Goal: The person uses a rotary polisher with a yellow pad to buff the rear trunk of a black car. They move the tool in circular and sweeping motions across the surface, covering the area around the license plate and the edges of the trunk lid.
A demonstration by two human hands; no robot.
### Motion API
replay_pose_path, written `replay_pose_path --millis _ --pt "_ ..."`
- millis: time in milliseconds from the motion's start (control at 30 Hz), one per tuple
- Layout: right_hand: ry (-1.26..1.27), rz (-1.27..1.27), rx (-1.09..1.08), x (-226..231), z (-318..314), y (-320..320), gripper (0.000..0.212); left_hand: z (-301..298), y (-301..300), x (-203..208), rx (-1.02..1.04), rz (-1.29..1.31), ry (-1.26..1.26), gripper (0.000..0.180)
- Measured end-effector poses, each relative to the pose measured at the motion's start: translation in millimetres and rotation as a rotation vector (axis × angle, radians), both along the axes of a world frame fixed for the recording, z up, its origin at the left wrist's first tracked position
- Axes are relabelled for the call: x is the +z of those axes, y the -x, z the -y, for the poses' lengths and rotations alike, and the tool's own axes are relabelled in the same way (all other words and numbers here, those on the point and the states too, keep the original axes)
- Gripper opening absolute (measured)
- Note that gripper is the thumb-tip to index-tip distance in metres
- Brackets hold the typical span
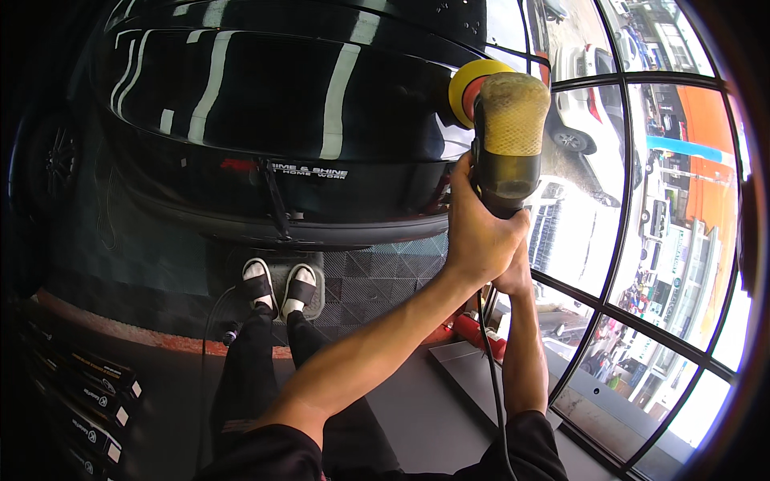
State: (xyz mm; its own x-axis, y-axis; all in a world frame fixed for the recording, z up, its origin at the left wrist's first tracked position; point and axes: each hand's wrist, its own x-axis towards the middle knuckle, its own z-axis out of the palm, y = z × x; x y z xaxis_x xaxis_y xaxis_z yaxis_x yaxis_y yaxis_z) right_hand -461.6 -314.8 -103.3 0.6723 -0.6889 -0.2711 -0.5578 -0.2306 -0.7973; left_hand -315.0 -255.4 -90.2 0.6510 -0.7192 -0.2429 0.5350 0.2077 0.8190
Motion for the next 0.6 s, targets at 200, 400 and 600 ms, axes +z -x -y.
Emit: replay_pose_path --millis 200,400,600 --pt "-0.020 0.083 0.133 2.7 -4.2 -14.5 0.061 -17.6 5.3 -7.8 0.022 0.037 -0.015 0.081" --pt "-0.033 0.071 0.165 1.8 -0.4 -8.3 0.053 -24.5 12.6 -12.7 0.047 0.081 -0.030 0.083" --pt "-0.014 0.042 0.159 -2.3 6.7 -11.6 0.054 -13.2 4.5 -16.7 0.035 0.090 -0.036 0.086"
